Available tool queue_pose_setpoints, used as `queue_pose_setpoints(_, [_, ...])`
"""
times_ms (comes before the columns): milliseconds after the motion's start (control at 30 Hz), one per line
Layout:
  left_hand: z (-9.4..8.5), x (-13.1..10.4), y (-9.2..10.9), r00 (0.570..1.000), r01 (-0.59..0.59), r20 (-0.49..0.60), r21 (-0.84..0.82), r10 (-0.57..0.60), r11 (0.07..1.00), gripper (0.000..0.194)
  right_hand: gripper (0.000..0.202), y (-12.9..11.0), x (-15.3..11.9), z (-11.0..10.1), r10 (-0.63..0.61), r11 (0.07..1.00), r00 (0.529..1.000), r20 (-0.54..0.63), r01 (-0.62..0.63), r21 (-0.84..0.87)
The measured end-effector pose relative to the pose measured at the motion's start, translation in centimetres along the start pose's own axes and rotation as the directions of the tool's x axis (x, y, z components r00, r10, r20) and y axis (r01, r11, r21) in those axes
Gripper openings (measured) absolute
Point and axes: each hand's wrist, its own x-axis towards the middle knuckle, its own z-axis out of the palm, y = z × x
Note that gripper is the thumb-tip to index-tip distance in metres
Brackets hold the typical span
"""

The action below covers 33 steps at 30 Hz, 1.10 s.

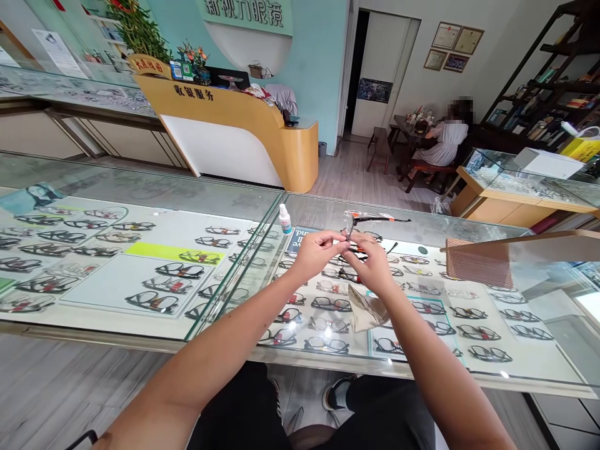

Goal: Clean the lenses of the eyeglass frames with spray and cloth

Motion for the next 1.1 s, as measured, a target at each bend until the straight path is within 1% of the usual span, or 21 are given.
queue_pose_setpoints(167, [-0.4,0.0,0.4,0.999,-0.038,0.016,0.021,0.038,0.999,0.038,0.027,0.1,-0.1,0.1,0.038,0.999,0.997,-0.072,-0.039,-0.01])
queue_pose_setpoints(200, [-0.6,0.1,0.3,0.999,-0.052,0.001,0.034,0.052,0.998,0.039,0.026,0.1,-0.1,0.1,0.048,0.999,0.995,-0.082,-0.05,-0.017])
queue_pose_setpoints(233, [-1.0,0.2,0.2,0.997,-0.068,-0.04,0.057,0.071,0.996,0.038,0.025,0.0,-0.1,0.0,0.055,0.998,0.994,-0.09,-0.057,-0.022])
queue_pose_setpoints(267, [-1.4,0.5,0.1,0.989,-0.088,-0.111,0.092,0.098,0.992,0.037,0.024,0.0,-0.1,-0.1,0.059,0.998,0.994,-0.097,-0.062,-0.025])
queue_pose_setpoints(300, [-2.0,0.9,-0.2,0.968,-0.111,-0.209,0.138,0.139,0.984,0.035,0.023,0.0,0.0,-0.2,0.061,0.998,0.993,-0.103,-0.065,-0.028])
queue_pose_setpoints(333, [-2.6,1.3,-0.6,0.927,-0.138,-0.319,0.194,0.195,0.971,0.031,0.022,0.0,0.0,-0.3,0.062,0.997,0.992,-0.107,-0.065,-0.031])
queue_pose_setpoints(367, [-3.3,1.8,-1.0,0.868,-0.158,-0.425,0.255,0.258,0.954,0.026,0.021,-0.1,0.0,-0.4,0.06,0.997,0.992,-0.114,-0.064,-0.033])
queue_pose_setpoints(400, [-4.0,2.3,-1.6,0.8,-0.166,-0.512,0.315,0.314,0.935,0.02,0.021,-0.1,0.1,-0.6,0.057,0.997,0.991,-0.123,-0.062,-0.036])
queue_pose_setpoints(433, [-4.7,2.8,-2.2,0.735,-0.158,-0.577,0.366,0.357,0.917,0.02,0.02,-0.1,0.1,-0.7,0.054,0.997,0.99,-0.131,-0.06,-0.038])
queue_pose_setpoints(467, [-5.3,3.3,-2.9,0.686,-0.132,-0.624,0.399,0.374,0.907,0.029,0.02,-0.1,0.2,-0.8,0.053,0.998,0.989,-0.137,-0.058,-0.038])
queue_pose_setpoints(500, [-5.8,3.7,-3.7,0.657,-0.088,-0.662,0.409,0.362,0.908,0.041,0.02,-0.1,0.2,-0.9,0.053,0.998,0.989,-0.141,-0.059,-0.035])
queue_pose_setpoints(533, [-6.2,4.1,-4.4,0.646,-0.026,-0.695,0.395,0.317,0.918,0.052,0.02,-0.1,0.3,-1.1,0.055,0.998,0.988,-0.143,-0.06,-0.031])
queue_pose_setpoints(567, [-6.5,4.4,-5.2,0.647,0.046,-0.721,0.36,0.246,0.932,0.06,0.019,0.0,0.3,-1.2,0.059,0.998,0.988,-0.143,-0.063,-0.028])
queue_pose_setpoints(633, [-6.8,4.9,-6.5,0.664,0.187,-0.744,0.264,0.076,0.946,0.068,0.018,0.0,0.3,-1.4,0.065,0.997,0.988,-0.143,-0.069,-0.023])
queue_pose_setpoints(700, [-6.9,5.0,-7.5,0.687,0.296,-0.723,0.191,-0.07,0.936,0.068,0.018,0.0,0.3,-1.6,0.071,0.997,0.985,-0.154,-0.074,-0.014])
queue_pose_setpoints(767, [-6.9,5.0,-8.2,0.708,0.363,-0.686,0.154,-0.164,0.919,0.06,0.019,-0.1,0.4,-1.8,0.085,0.996,0.982,-0.168,-0.086,0.001])
queue_pose_setpoints(867, [-7.0,4.9,-8.8,0.712,0.421,-0.658,0.121,-0.245,0.899,0.04,0.023,-0.2,0.4,-2.1,0.123,0.992,0.979,-0.163,-0.121,0.021])
queue_pose_setpoints(933, [-7.0,4.9,-8.8,0.709,0.43,-0.654,0.104,-0.264,0.897,0.03,0.026,-0.3,0.5,-2.3,0.141,0.99,0.978,-0.156,-0.137,0.035])
queue_pose_setpoints(1000, [-6.9,5.0,-8.5,0.712,0.421,-0.645,0.078,-0.276,0.904,0.025,0.027,-0.5,0.5,-2.4,0.146,0.989,0.977,-0.158,-0.14,0.047])
queue_pose_setpoints(1067, [-6.7,5.1,-7.8,0.732,0.39,-0.618,0.035,-0.286,0.92,0.022,0.027,-0.8,0.6,-2.5,0.154,0.988,0.975,-0.161,-0.147,0.054])
queue_pose_setpoints(1100, [-6.5,5.1,-7.2,0.751,0.367,-0.592,0.007,-0.292,0.93,0.02,0.027,-1.0,0.6,-2.6,0.161,0.987,0.974,-0.161,-0.153,0.058])
